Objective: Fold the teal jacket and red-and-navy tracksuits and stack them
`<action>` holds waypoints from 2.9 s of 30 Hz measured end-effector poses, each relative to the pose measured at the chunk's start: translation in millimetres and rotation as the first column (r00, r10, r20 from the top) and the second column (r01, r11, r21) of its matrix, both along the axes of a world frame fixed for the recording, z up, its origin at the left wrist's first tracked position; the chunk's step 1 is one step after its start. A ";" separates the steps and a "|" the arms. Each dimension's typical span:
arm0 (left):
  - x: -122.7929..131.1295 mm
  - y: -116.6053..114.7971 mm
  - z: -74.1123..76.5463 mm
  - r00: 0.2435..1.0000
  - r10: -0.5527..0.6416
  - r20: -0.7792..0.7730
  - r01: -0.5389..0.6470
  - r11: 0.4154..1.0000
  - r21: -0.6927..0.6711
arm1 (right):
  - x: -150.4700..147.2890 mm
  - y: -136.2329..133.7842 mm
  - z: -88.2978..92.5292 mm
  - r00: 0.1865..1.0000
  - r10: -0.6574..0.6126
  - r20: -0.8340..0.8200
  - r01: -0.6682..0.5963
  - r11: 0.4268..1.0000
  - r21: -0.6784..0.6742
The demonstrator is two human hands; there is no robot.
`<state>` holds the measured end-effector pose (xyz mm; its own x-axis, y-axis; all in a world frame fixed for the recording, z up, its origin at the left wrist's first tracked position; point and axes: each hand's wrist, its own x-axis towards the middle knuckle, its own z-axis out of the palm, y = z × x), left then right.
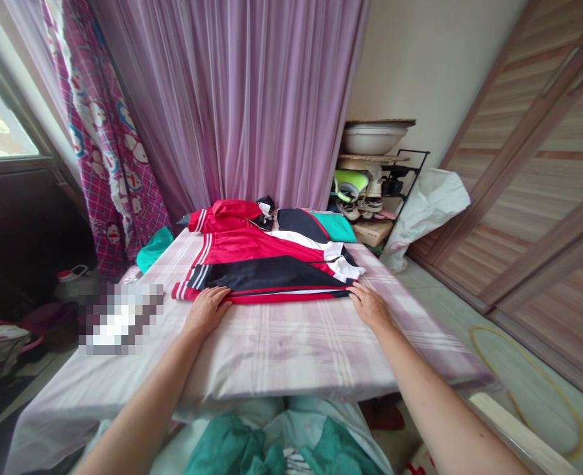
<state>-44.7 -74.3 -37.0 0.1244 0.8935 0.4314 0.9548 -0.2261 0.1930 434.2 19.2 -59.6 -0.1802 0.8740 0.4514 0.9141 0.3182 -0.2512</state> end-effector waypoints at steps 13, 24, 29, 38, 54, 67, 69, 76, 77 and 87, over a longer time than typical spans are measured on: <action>-10.3 1.7 26.1 0.996 0.061 -0.072 -0.068 0.993 -0.101 | -0.3 0.2 4.1 1.000 -0.006 -0.012 0.006 1.000 -0.007; -12.8 40.1 58.5 0.957 0.156 -0.246 -0.226 0.931 -0.288 | 2.1 2.5 0.2 1.000 0.018 -0.010 -0.018 0.999 0.048; -15.1 44.5 46.7 0.968 0.172 -0.184 -0.220 0.931 -0.290 | 1.2 2.5 -0.9 1.000 -0.002 -0.018 0.003 0.998 0.056; -34.0 30.7 53.7 0.997 0.028 -0.066 -0.050 0.930 -0.363 | 0.1 1.0 2.2 1.000 0.000 -0.016 0.001 0.999 0.037; -40.5 10.2 44.2 0.991 0.022 -0.128 -0.044 0.985 -0.168 | 3.1 4.5 -8.0 1.000 0.010 -0.001 -0.010 0.996 0.093; -54.2 -6.9 58.2 0.960 -0.158 -0.233 0.079 0.945 -0.317 | 15.3 21.1 -3.3 0.986 0.064 0.153 -0.063 0.998 -0.011; -53.5 -6.0 58.8 0.961 -0.134 -0.244 0.052 0.948 -0.315 | 19.6 24.0 5.8 0.978 0.069 0.198 -0.063 0.997 -0.037; -58.7 -15.7 46.2 0.980 -0.079 -0.185 0.028 0.964 -0.263 | 39.2 8.6 21.8 0.962 0.091 0.257 -0.087 0.996 -0.030; -58.8 -17.9 44.5 0.979 -0.092 -0.183 0.041 0.964 -0.262 | 41.7 4.7 19.6 0.964 0.094 0.248 -0.088 0.996 -0.033; -48.6 -25.1 50.9 0.995 -0.066 -0.071 0.043 0.960 -0.278 | 43.8 -15.9 17.0 0.959 0.164 0.229 -0.153 0.986 -0.065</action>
<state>-93.3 -99.4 13.9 0.2000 0.9673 0.1563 0.9572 -0.2269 0.1797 478.1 3.3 -42.6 -0.4136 0.8444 0.3404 0.8876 0.4572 -0.0556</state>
